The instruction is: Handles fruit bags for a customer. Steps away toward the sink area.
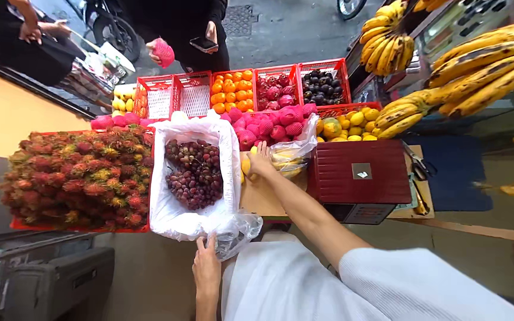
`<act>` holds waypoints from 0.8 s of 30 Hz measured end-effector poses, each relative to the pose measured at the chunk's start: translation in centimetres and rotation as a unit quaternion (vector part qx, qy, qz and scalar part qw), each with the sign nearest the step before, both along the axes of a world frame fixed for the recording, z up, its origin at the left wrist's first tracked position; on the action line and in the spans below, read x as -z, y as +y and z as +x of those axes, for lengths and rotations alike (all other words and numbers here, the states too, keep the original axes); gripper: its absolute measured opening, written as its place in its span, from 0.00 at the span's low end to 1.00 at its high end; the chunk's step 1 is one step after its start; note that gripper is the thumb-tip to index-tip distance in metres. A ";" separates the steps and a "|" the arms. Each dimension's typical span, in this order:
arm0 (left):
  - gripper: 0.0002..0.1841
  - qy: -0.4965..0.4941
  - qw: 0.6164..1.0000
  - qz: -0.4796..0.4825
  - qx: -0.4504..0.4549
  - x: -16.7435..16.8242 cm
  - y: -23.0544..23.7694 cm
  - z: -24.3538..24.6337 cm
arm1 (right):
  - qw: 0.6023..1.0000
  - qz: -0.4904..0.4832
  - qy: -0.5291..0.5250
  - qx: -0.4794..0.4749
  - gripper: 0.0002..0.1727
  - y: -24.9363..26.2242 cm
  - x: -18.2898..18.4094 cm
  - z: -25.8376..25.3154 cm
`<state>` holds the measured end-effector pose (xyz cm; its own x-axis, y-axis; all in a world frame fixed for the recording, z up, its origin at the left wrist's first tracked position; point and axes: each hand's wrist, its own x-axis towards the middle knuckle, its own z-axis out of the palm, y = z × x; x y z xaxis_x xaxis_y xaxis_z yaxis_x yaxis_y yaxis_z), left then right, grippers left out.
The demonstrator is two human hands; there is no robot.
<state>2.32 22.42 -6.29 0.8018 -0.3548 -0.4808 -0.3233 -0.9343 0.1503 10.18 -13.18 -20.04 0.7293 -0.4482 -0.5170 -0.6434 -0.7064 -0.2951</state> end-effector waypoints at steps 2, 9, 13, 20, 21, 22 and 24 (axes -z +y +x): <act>0.33 0.047 0.999 -0.021 0.013 -0.3 1.5 -0.1 | 0.998 0.003 0.068 0.001 0.63 0.3 1.6 1.3; 0.33 0.199 0.962 -0.175 0.067 3.9 3.2 -0.1 | 0.999 -0.004 0.033 0.039 0.58 4.9 1.7 -1.5; 0.31 0.207 0.959 -0.177 0.080 6.5 2.1 0.4 | 0.999 -0.033 0.014 -0.011 0.50 7.3 2.9 -3.9; 0.31 0.256 0.954 -0.066 0.139 9.9 0.6 1.6 | 0.986 -0.017 -0.049 -0.161 0.37 9.7 2.5 -10.0; 0.30 0.257 0.953 -0.067 0.144 9.9 0.2 1.9 | 0.988 -0.007 -0.053 -0.144 0.42 9.0 2.9 -10.2; 0.30 0.257 0.953 -0.074 0.146 10.1 0.0 2.1 | 0.991 0.001 -0.049 -0.124 0.46 8.3 3.4 -10.2; 0.30 0.267 0.949 -0.078 0.147 10.2 -0.1 2.0 | 0.995 0.024 -0.006 -0.097 0.54 7.0 3.8 -9.8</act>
